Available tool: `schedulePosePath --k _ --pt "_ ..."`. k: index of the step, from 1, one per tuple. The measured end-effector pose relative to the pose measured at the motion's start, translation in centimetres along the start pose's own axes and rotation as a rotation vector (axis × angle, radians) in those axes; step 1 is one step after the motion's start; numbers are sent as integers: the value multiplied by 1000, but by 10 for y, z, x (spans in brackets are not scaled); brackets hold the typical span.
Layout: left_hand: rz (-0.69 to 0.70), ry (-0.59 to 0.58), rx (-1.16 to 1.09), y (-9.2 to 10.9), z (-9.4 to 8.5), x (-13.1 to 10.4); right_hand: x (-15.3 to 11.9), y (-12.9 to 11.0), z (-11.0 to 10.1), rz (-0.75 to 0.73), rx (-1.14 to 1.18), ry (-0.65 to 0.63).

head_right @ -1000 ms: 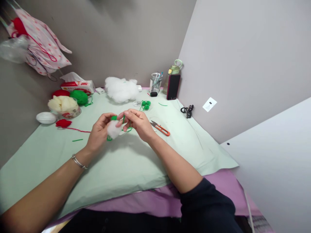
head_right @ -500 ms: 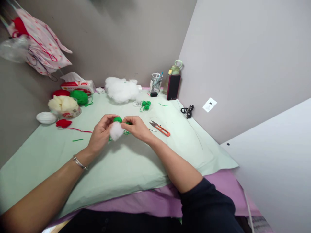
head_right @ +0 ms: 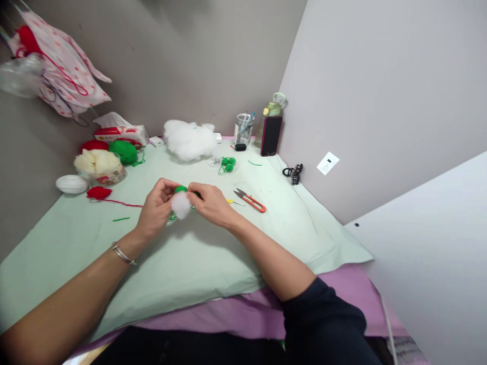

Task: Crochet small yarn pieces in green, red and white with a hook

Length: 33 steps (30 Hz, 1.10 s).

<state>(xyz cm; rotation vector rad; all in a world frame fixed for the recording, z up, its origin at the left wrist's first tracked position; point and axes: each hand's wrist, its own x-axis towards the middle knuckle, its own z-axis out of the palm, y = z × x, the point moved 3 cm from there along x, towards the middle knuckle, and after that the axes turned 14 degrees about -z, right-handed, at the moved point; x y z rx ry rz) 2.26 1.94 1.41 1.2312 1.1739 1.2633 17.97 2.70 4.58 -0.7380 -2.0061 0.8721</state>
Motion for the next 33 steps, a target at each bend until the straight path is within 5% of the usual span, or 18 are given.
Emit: schedulePosePath --k 8,18,33 --pt "50 52 29 4 -2 1 4 9 13 36 65 72" --pt "-14 -136 -63 4 6 -2 9 23 -1 101 207 253" --pt "-120 -137 -232 -8 8 -1 8 21 9 136 247 185"
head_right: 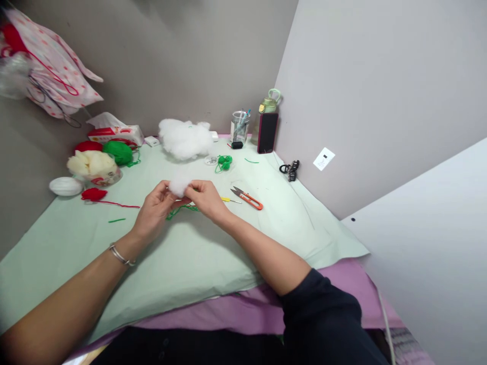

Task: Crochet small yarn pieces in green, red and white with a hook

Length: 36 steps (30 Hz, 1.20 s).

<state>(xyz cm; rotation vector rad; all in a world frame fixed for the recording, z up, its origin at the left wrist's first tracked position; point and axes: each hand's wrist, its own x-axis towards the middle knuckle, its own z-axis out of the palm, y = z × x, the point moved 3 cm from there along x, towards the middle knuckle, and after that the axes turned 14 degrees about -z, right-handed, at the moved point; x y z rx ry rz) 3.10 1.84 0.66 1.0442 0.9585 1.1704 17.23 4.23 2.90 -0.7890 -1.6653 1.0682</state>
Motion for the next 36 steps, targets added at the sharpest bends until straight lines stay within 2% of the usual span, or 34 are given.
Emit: schedulePosePath --k 8,14,17,21,27,31,36 --pt "-69 67 -22 4 -1 2 -4 -4 6 -84 -92 -87" --pt "-42 143 -18 -2 -7 6 -12 -13 14 -138 -181 -179" --pt "-18 160 -13 -5 -7 5 -9 -8 11 -126 -189 -143" --pt "16 131 -1 -3 -2 1 -3 2 5 -82 -187 -59" --pt "28 35 1 1 5 -3 2 9 -2 -37 -213 -29" --pt "12 23 -16 2 3 -1 1 7 -4 -48 -269 -47" --pt "-9 81 -22 2 -2 3 -5 -10 2 -118 -329 -129"
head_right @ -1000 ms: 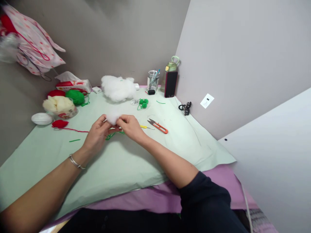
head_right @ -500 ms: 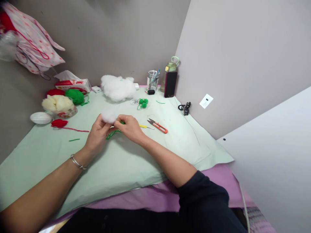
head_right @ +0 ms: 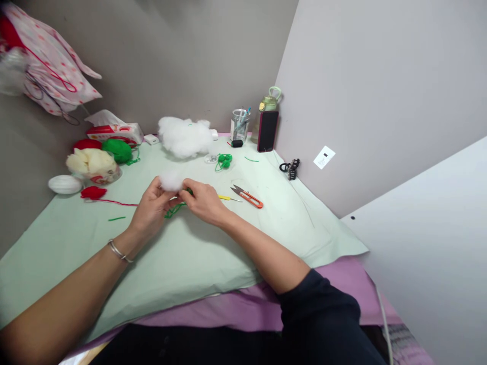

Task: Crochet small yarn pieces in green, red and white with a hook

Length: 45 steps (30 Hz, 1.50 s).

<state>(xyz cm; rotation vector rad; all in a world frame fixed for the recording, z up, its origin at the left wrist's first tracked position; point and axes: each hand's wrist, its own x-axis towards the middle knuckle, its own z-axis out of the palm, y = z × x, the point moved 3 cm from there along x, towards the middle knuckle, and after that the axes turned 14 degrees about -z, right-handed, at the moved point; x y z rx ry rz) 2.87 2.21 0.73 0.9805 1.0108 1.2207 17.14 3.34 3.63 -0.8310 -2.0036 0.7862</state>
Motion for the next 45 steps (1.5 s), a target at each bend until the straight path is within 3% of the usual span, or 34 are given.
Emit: schedulePosePath --k 5,11,18,30,39,45 --pt "19 68 35 -4 -5 6 -7 -14 6 -21 -1 -47" --pt "99 117 95 -8 -11 8 -4 1 16 17 124 -14" --pt "56 -15 44 0 1 -2 4 14 7 83 222 105" --pt "-76 -42 73 6 -7 4 0 12 -8 96 -6 52" --pt "80 78 176 -3 -10 7 -4 -4 0 21 -127 -38" --pt "122 122 187 3 -8 4 -5 -10 5 -5 -148 -25"
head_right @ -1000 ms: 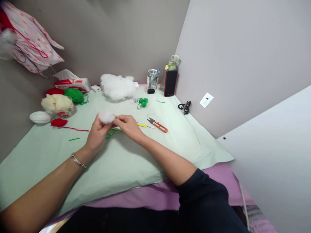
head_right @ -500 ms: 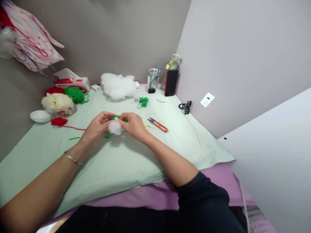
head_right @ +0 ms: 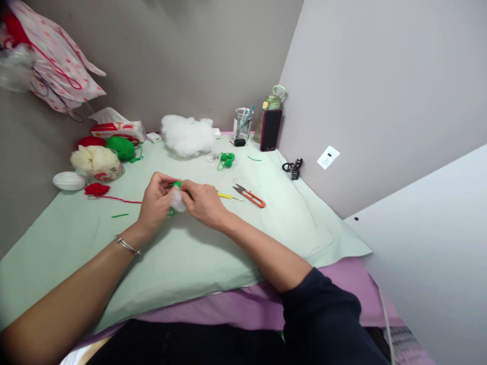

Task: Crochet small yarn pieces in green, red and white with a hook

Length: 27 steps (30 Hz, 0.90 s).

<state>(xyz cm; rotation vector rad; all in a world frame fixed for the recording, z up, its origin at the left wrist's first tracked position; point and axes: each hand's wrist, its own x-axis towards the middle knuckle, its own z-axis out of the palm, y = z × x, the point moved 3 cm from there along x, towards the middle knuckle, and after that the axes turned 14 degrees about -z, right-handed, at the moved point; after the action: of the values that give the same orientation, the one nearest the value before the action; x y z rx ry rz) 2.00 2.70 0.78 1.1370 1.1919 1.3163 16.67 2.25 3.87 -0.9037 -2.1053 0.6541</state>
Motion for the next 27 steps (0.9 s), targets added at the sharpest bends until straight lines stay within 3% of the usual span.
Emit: schedulePosePath --k 8,17,23,27 --pt "-110 -156 -47 11 3 -7 4 13 -11 36 18 43" --pt "-130 -207 -14 6 -2 2 3 13 -11 16 22 -3" --pt "-82 -56 -13 0 0 4 1 5 -6 -9 43 -41" --pt "-129 8 -5 -7 0 4 1 1 -1 9 -7 -36"
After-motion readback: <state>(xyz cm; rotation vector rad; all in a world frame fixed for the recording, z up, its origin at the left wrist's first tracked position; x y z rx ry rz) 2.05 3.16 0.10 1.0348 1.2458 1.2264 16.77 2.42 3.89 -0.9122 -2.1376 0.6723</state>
